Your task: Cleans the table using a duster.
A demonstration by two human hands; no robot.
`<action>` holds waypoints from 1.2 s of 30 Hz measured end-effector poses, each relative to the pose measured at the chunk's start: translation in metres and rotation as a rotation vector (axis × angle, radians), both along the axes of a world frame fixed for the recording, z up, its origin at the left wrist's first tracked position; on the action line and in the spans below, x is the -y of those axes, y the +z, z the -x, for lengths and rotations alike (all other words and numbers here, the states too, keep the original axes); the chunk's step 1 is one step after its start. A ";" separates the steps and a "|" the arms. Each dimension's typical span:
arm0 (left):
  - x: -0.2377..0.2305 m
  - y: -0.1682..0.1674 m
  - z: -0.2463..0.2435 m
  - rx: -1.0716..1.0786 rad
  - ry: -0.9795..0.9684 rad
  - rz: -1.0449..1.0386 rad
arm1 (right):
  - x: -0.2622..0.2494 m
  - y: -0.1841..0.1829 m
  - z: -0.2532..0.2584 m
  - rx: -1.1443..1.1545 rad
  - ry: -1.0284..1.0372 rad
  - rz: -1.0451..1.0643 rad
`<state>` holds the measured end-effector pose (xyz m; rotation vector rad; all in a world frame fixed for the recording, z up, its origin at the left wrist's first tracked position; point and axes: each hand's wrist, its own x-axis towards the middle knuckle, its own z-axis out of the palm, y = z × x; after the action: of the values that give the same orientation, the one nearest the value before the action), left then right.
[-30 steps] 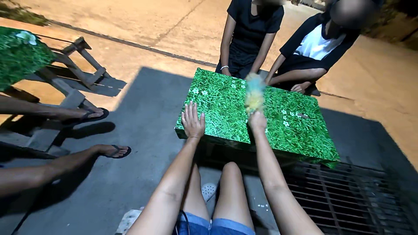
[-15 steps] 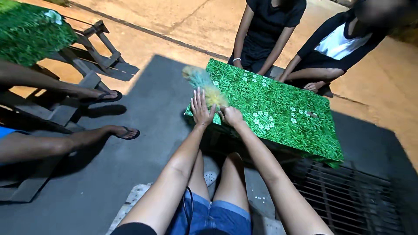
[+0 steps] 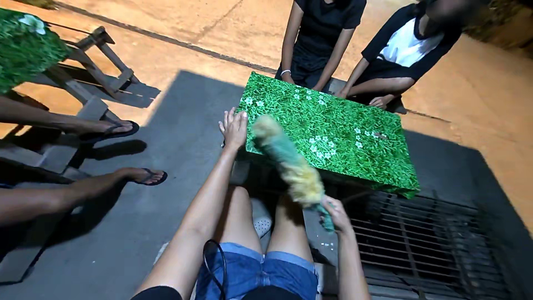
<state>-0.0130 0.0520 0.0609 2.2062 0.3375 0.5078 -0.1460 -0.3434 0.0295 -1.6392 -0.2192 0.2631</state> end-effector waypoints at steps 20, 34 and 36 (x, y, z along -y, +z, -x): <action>0.012 -0.053 -0.041 -0.307 0.081 -0.406 | -0.043 0.036 -0.029 -0.130 -0.267 1.110; 0.016 -0.049 -0.039 -0.302 0.112 -0.354 | 0.121 0.032 -0.126 -0.162 -0.975 1.117; 0.017 -0.049 -0.039 -0.289 0.129 -0.341 | 0.117 0.030 -0.148 -0.210 -0.936 1.143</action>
<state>0.0256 0.0347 0.0115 2.6084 0.5853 0.3315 0.0024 -0.4601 0.0597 -2.5879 1.0299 -0.2251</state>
